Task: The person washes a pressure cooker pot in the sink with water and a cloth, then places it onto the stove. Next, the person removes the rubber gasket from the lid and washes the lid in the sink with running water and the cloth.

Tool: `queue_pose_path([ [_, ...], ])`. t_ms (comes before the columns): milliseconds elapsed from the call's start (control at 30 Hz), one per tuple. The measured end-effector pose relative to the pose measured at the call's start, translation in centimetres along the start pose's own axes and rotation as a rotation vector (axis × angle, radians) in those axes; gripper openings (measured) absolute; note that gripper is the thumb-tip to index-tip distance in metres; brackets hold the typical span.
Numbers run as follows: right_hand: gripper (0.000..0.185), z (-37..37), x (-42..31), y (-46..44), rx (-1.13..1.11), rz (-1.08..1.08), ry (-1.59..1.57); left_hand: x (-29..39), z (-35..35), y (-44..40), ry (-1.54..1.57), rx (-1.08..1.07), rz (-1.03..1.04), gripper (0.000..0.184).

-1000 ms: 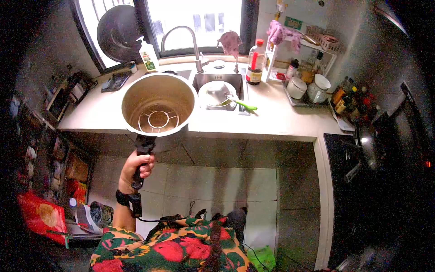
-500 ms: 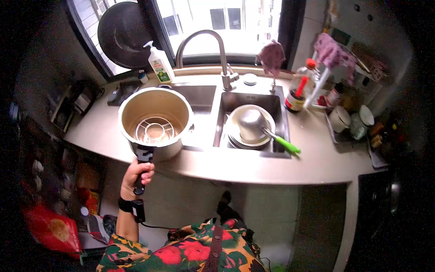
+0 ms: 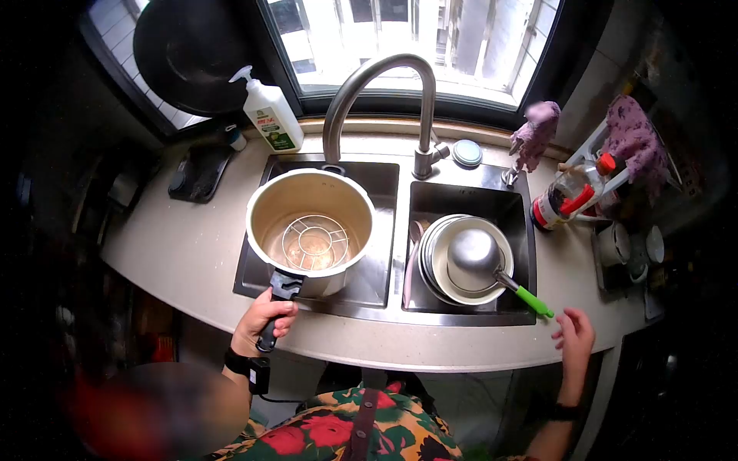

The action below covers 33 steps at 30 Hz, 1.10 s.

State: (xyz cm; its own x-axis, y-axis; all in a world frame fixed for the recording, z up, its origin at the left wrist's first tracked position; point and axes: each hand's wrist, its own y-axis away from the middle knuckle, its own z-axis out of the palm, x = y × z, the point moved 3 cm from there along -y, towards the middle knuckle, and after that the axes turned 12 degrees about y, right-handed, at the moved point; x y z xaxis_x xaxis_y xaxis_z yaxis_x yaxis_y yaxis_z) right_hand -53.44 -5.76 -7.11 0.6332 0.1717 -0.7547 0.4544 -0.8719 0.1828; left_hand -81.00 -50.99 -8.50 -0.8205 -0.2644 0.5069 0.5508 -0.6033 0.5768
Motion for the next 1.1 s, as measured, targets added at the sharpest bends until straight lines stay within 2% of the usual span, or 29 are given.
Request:
queue_pose_path([
  [133, 0.016, 5.7, -11.5, 1.9, -0.250, -0.267, 0.102, 1.7, -1.6, -3.0, -0.050, -0.033, -0.115, 0.036],
  [267, 0.018, 11.2, -19.0, 1.0, -0.216, -0.607, 0.485, 2.7, -3.2, -5.7, -0.081, -0.102, -0.214, 0.030],
  [400, 0.025, 17.8, -21.6, -3.9, -0.205, -0.647, 0.509, 2.7, -5.1, -6.8, -0.047, -0.142, -0.316, 0.032],
  [533, 0.035, 24.8, -20.9, -10.9, -0.243, -0.562, 0.489, 2.9, -6.4, -7.1, -0.068, -0.101, -0.362, 0.041],
  [567, 0.036, 26.3, -20.6, -12.8, -0.208, -0.532, 0.412, 2.9, -6.8, -7.0, -0.113, -0.075, -0.362, 0.044],
  [633, 0.035, 28.2, -21.2, -16.0, -0.112, -0.608, 0.375, 3.2, -7.5, -7.0, -0.174, -0.063, -0.353, 0.047],
  [700, 0.032, 30.0, -21.9, -18.9, -0.179, -0.556, 0.342, 4.2, -7.8, -7.0, -0.506, -0.016, -0.230, 0.051],
  [733, 0.028, 30.2, -22.7, -19.0, -0.049, -0.660, 0.433, 4.9, -7.8, -6.8, -0.659, 0.008, -0.244, 0.054],
  [767, 0.028, 30.5, -23.1, -19.2, 0.015, -0.622, 0.594, 5.1, -8.1, -6.6, -0.665, 0.030, -0.249, 0.054],
  [867, 0.029, 30.7, -24.5, -18.2, 0.076, -0.464, 0.641, 6.3, -8.5, -6.7, -1.281, 0.204, 0.101, 0.057],
  [900, 0.029, 31.3, -23.8, -19.1, 0.069, -0.465, 0.640, 6.3, -8.5, -6.7, -1.280, 0.210, 0.097, 0.057],
  [967, 0.031, 31.8, -21.7, -21.6, 0.055, -0.383, 0.676, 6.7, -8.5, -6.5, -1.505, 0.299, 0.181, 0.057],
  [1000, 0.032, 31.2, -21.7, -20.9, -0.081, -0.222, 0.479, 6.7, -8.8, -6.6, -1.482, 0.319, 0.163, 0.058],
  [1100, 0.034, 31.9, -18.3, -22.0, -0.111, -0.163, 0.185, 6.6, -9.3, -7.2, -1.478, 0.358, 0.207, 0.060],
])
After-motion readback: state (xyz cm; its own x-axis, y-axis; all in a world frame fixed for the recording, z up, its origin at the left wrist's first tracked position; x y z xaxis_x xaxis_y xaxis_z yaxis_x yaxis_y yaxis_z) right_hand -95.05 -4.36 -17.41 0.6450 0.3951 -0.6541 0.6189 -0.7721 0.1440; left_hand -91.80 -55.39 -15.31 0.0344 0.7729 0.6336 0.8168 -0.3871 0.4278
